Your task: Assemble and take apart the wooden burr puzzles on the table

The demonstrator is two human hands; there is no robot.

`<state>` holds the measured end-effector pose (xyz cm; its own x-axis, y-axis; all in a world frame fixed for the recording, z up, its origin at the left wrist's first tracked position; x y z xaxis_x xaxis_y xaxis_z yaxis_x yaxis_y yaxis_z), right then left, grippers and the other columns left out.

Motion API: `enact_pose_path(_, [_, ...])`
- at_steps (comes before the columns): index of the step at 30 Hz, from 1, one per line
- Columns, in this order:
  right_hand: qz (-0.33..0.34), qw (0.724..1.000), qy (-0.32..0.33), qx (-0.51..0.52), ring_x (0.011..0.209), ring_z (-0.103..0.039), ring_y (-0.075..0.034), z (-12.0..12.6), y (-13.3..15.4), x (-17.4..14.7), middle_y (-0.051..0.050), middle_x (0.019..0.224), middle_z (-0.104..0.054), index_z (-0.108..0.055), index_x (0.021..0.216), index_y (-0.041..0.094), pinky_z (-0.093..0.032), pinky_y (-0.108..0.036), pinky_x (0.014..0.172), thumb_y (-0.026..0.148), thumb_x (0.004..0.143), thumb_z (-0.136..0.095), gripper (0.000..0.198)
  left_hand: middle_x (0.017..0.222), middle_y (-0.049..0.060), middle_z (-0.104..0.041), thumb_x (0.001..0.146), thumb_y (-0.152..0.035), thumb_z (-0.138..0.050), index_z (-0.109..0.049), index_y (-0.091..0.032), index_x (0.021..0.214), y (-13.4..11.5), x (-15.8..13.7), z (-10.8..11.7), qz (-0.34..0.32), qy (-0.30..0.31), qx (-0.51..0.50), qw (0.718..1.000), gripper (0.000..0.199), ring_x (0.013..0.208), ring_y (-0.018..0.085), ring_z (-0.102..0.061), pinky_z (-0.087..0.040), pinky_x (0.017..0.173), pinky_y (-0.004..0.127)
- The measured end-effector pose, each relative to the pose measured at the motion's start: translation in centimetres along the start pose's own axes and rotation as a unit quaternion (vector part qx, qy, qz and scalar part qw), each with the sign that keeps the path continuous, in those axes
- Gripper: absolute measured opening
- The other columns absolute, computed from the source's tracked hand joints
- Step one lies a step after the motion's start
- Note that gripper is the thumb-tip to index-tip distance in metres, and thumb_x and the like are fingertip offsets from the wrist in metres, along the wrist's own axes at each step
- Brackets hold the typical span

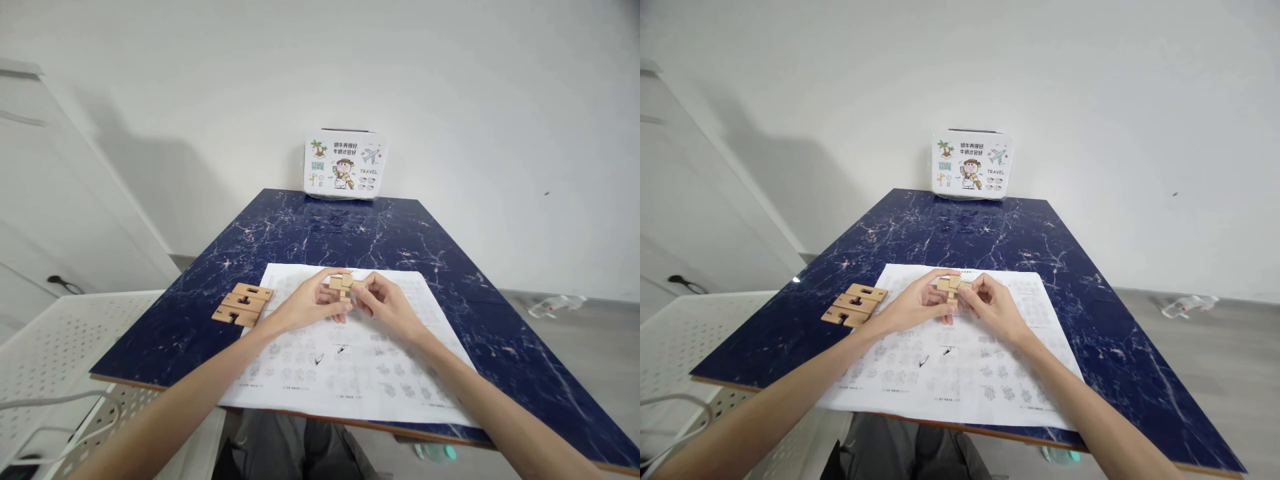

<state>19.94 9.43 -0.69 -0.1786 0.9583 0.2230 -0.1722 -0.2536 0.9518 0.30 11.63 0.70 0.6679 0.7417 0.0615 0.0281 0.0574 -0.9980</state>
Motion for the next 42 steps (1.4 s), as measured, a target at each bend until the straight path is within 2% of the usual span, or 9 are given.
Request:
enact_pose_path(11, [-0.025, 0.999, 0.022, 0.005, 0.052, -0.043, -0.012, 0.0, -0.1, 0.0, 0.005, 0.057, -0.054, -0.048, 0.079, 0.023, -0.032, -0.027, 0.054, 0.062, 0.095, -0.063, 0.045, 0.091, 0.003, -0.075, 0.084, -0.032, -0.083, -0.053, -0.024, 0.133, -0.5, -0.2, 0.0, 0.001, -0.002, 0.012, 1.0, 0.059, 0.077, 0.018, -0.073, -0.06, 0.08, 0.037])
enact_pose_path(16, [-0.032, 0.998, 0.038, 0.029, 0.053, -0.045, -0.011, 0.1, -0.4, 0.3, 0.004, 0.062, -0.056, -0.05, 0.082, 0.022, -0.034, -0.027, 0.055, 0.062, 0.096, -0.062, 0.043, 0.092, 0.004, -0.076, 0.085, -0.032, -0.082, -0.05, -0.024, 0.138, -0.3, 0.0, -0.1, -0.001, -0.009, 0.011, 1.0, 0.062, 0.073, 0.016, -0.072, -0.059, 0.077, 0.035])
enact_pose_path(22, [-0.029, 0.999, 0.024, 0.021, 0.056, -0.049, -0.013, 0.1, -0.5, 0.4, 0.001, 0.071, -0.06, -0.056, 0.086, 0.022, -0.037, -0.028, 0.056, 0.06, 0.1, -0.055, 0.041, 0.095, 0.006, -0.078, 0.086, -0.035, -0.082, -0.049, -0.022, 0.139, -0.2, 0.5, 0.6, 0.003, -0.074, -0.03, 0.997, 0.063, 0.065, 0.014, -0.071, -0.059, 0.07, 0.031])
enact_pose_path(25, [0.003, 0.999, -0.016, -0.051, 0.07, -0.059, -0.018, 0.0, -0.7, 0.5, -0.004, 0.086, -0.067, -0.061, 0.094, 0.021, -0.046, -0.032, 0.066, 0.054, 0.1, -0.058, 0.033, 0.104, 0.009, -0.078, 0.09, -0.038, -0.079, -0.052, -0.02, 0.136, -0.1, 0.6, 1.4, -0.005, -0.13, -0.053, 0.99, 0.057, 0.067, 0.014, -0.071, -0.06, 0.068, 0.031])
enact_pose_path(28, [0.076, 0.982, -0.04, -0.168, 0.089, -0.064, -0.024, -0.1, -1.0, 0.5, -0.01, 0.107, -0.067, -0.064, 0.108, 0.022, -0.052, -0.039, 0.079, 0.045, 0.099, -0.06, 0.025, 0.109, 0.012, -0.077, 0.091, -0.04, -0.077, -0.054, -0.018, 0.134, 0.3, 0.6, 2.0, -0.008, -0.172, -0.068, 0.983, 0.053, 0.068, 0.015, -0.072, -0.061, 0.068, 0.032])
enact_pose_path(32, [0.168, 0.949, -0.014, -0.267, 0.122, -0.058, -0.031, -0.3, -1.8, 0.5, -0.014, 0.133, -0.06, -0.061, 0.129, 0.024, -0.049, -0.049, 0.104, 0.034, 0.1, -0.058, 0.031, 0.107, 0.012, -0.078, 0.09, -0.04, -0.079, -0.053, -0.019, 0.137, 0.6, 0.7, 2.2, -0.01, -0.191, -0.071, 0.979, 0.058, 0.068, 0.016, -0.072, -0.062, 0.067, 0.032])
enact_pose_path(34, [0.189, 0.938, 0.01, -0.289, 0.128, -0.055, -0.032, -0.4, -2.2, 0.5, -0.013, 0.137, -0.06, -0.06, 0.133, 0.026, -0.047, -0.051, 0.108, 0.031, 0.1, -0.058, 0.033, 0.107, 0.012, -0.078, 0.089, -0.04, -0.08, -0.052, -0.02, 0.138, 0.6, 0.7, 2.1, -0.009, -0.19, -0.069, 0.979, 0.059, 0.069, 0.016, -0.073, -0.062, 0.066, 0.032])
enact_pose_path(38, [0.186, 0.935, 0.027, -0.299, 0.114, -0.06, -0.03, -0.5, -2.3, 0.5, -0.01, 0.12, -0.069, -0.065, 0.121, 0.025, -0.049, -0.049, 0.101, 0.028, 0.101, -0.057, 0.022, 0.108, 0.012, -0.079, 0.088, -0.039, -0.082, -0.052, -0.021, 0.14, 0.6, 0.6, 2.1, -0.002, -0.185, -0.07, 0.98, 0.062, 0.069, 0.016, -0.073, -0.062, 0.066, 0.031])
enact_pose_path(42, [0.123, 0.954, 0.002, -0.274, 0.092, -0.063, -0.026, -0.4, -2.0, 0.6, -0.008, 0.1, -0.07, -0.066, 0.104, 0.023, -0.051, -0.043, 0.086, 0.035, 0.1, -0.057, 0.016, 0.109, 0.013, -0.078, 0.088, -0.037, -0.082, -0.052, -0.02, 0.139, 0.6, 0.6, 2.1, -0.005, -0.191, -0.069, 0.979, 0.062, 0.075, 0.016, -0.074, -0.062, 0.072, 0.031])
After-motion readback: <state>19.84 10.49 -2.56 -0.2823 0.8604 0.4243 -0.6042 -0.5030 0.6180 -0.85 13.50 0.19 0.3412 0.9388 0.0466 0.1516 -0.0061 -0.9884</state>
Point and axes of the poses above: each hand's wrist, its own x-axis towards the middle knuckle, its own z-axis out of the back of the hand, y = z × x, the point moved 2 cm from there along x, towards the middle knuckle
